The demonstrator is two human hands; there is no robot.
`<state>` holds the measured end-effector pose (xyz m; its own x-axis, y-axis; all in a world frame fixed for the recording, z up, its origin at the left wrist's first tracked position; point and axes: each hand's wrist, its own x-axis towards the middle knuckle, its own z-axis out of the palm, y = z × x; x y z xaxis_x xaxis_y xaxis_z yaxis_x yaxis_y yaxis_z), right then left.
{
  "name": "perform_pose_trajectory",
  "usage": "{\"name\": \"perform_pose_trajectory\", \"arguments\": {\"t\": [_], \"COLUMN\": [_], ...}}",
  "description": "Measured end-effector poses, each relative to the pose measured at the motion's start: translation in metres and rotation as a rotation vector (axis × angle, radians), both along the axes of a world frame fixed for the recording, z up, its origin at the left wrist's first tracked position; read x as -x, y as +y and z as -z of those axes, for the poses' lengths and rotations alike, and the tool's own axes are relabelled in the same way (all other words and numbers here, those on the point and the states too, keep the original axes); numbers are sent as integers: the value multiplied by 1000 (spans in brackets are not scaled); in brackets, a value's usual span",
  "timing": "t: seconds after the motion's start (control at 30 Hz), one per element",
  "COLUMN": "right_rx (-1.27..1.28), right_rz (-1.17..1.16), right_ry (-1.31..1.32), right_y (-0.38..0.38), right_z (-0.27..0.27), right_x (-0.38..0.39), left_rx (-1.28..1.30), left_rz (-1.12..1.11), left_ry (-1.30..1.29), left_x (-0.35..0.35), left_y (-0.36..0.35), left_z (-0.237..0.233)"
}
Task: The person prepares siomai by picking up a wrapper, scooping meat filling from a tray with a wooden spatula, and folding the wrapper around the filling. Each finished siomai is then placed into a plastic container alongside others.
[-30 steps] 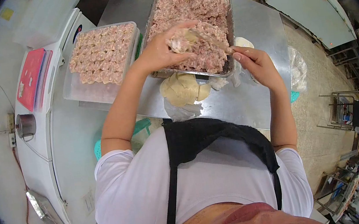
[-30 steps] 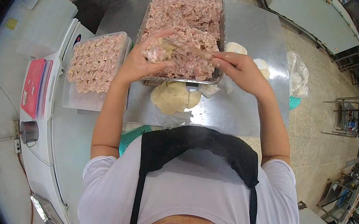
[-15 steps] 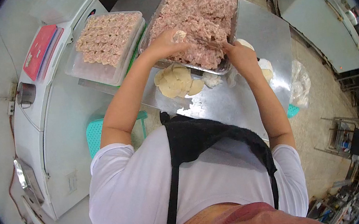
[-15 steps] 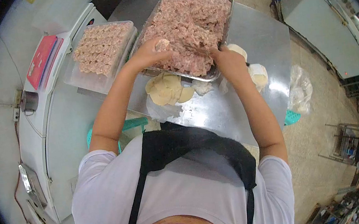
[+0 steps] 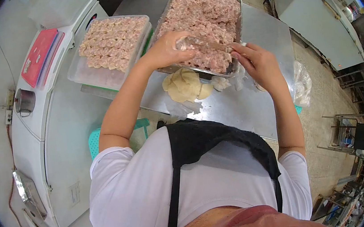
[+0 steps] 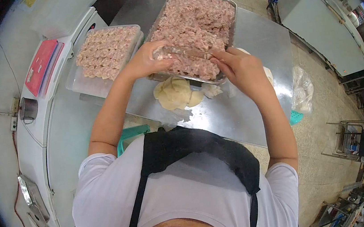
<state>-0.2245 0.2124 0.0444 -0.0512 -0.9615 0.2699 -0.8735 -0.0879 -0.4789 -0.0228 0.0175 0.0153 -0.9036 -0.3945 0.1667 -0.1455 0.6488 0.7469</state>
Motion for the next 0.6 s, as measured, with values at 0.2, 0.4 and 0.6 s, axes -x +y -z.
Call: {"name": "perform_pose_trajectory", "arguments": {"t": [0.2, 0.4, 0.6], "right_rx": [67, 57, -16], "right_rz": [89, -17, 27], "right_ry": [162, 107, 99], "right_y": [-30, -66, -94], "right_z": [-16, -17, 15], "right_x": [-54, -132, -162], "left_rx": [32, -96, 39], "left_rz": [-46, -89, -240], "left_ry": [121, 138, 28], "left_x": [-53, -123, -210], "left_y": [-21, -59, -109], "left_z": [-13, -12, 2]}}
